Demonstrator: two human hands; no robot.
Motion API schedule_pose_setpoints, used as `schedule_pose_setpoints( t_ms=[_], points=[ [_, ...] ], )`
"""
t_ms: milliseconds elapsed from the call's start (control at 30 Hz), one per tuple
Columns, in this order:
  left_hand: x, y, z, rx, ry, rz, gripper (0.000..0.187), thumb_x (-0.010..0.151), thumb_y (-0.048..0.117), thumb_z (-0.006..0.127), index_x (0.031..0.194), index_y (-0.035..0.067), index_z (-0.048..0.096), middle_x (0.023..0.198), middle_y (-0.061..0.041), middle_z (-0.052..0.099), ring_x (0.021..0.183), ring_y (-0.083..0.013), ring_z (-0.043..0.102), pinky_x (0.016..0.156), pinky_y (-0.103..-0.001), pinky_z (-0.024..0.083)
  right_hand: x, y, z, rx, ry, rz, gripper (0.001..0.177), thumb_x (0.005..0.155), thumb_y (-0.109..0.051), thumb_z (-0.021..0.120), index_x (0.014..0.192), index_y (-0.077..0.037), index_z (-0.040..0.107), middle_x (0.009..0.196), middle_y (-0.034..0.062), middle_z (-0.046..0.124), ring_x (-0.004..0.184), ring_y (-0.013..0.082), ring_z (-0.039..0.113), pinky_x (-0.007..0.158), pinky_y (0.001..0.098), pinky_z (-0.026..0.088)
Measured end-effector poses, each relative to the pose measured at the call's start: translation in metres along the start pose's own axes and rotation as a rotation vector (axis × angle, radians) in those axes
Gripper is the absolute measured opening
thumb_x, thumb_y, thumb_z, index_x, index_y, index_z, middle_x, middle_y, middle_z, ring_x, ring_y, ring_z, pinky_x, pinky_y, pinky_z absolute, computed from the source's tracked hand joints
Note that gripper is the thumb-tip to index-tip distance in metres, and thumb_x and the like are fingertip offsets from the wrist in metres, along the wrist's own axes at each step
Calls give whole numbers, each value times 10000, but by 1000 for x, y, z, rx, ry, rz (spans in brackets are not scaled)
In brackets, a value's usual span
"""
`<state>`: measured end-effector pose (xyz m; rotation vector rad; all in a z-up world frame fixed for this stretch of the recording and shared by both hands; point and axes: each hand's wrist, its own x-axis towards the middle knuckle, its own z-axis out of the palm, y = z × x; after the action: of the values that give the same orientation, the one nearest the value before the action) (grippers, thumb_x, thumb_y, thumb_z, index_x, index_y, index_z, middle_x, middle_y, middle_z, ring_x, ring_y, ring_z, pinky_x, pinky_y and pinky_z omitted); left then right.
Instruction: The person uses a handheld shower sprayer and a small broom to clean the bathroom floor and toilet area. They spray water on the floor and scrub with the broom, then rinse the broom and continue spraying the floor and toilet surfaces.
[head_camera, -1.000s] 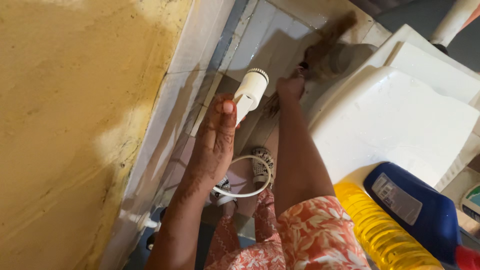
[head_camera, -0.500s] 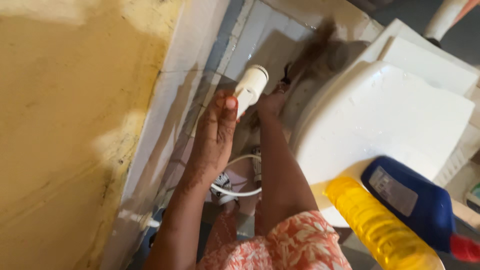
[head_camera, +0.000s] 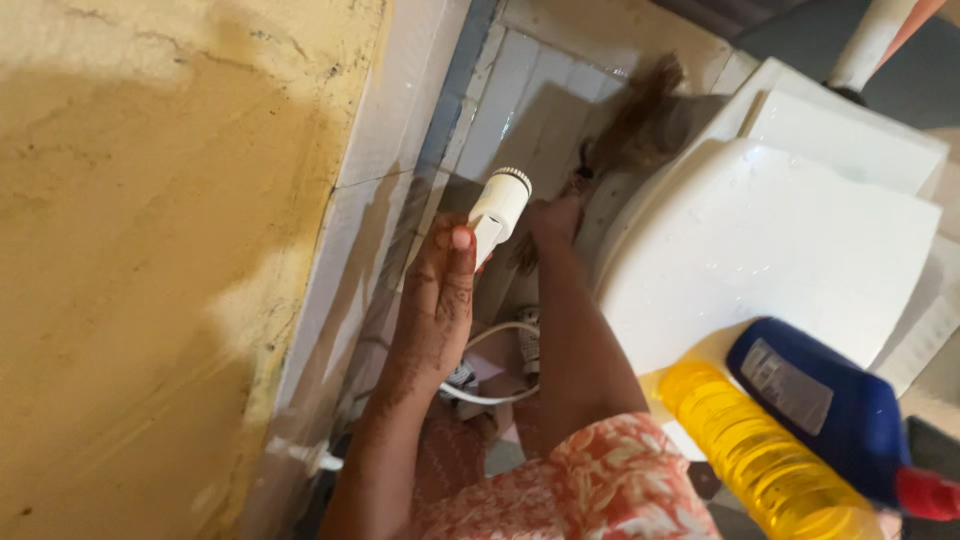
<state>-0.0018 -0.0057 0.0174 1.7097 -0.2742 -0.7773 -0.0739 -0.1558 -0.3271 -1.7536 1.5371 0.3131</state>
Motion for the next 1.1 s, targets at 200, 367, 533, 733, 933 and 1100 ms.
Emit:
schedule_pose_setpoints(
  t_ms=[200,367,533,733,933,1100],
  points=[
    [1,-14,-7,63,75,-108,633,1046,617,406,1241,48,604,1034,-82,630,963,-191,598,875,-335,493,-22,-8,27,-96,-232,-303,543,1059,-265,629,1548,-188,404,1210,282,700,1131,463,658,950,552,521],
    [-2,-17,-16,260,126,-252,638,1014,635,376,1221,87,630,990,-70,679,934,-197,650,852,-350,503,-146,17,-12,-410,-380,-226,918,947,-94,536,1673,-301,14,1112,265,702,933,419,721,791,548,575],
    [-19,-38,-22,268,127,-350,621,983,629,402,1252,113,622,1050,-61,731,995,-180,698,898,-337,509,-196,22,-54,-404,-390,-135,879,921,-94,561,1667,-258,126,1120,266,703,978,420,708,815,534,550],
    [-30,-97,-17,127,212,-195,574,1041,572,482,1256,56,613,1135,-109,684,1018,-207,659,924,-343,517,-198,46,-66,340,-272,435,582,1041,-529,547,1445,-111,546,1255,201,706,1070,349,676,936,452,500],
    [-44,-100,-20,139,215,-182,585,1044,581,458,1272,62,601,1128,-83,666,1007,-183,658,914,-339,511,-114,44,-28,240,-91,-272,759,834,-42,629,1541,-39,354,1319,223,642,1028,307,724,801,411,602],
    [-38,-100,-26,140,216,-221,595,1029,589,462,1258,61,611,1048,-95,678,968,-191,643,889,-347,515,-102,8,39,-124,-242,-177,981,880,-90,642,1701,-146,108,1097,267,732,1001,424,717,838,499,570]
  ],
)
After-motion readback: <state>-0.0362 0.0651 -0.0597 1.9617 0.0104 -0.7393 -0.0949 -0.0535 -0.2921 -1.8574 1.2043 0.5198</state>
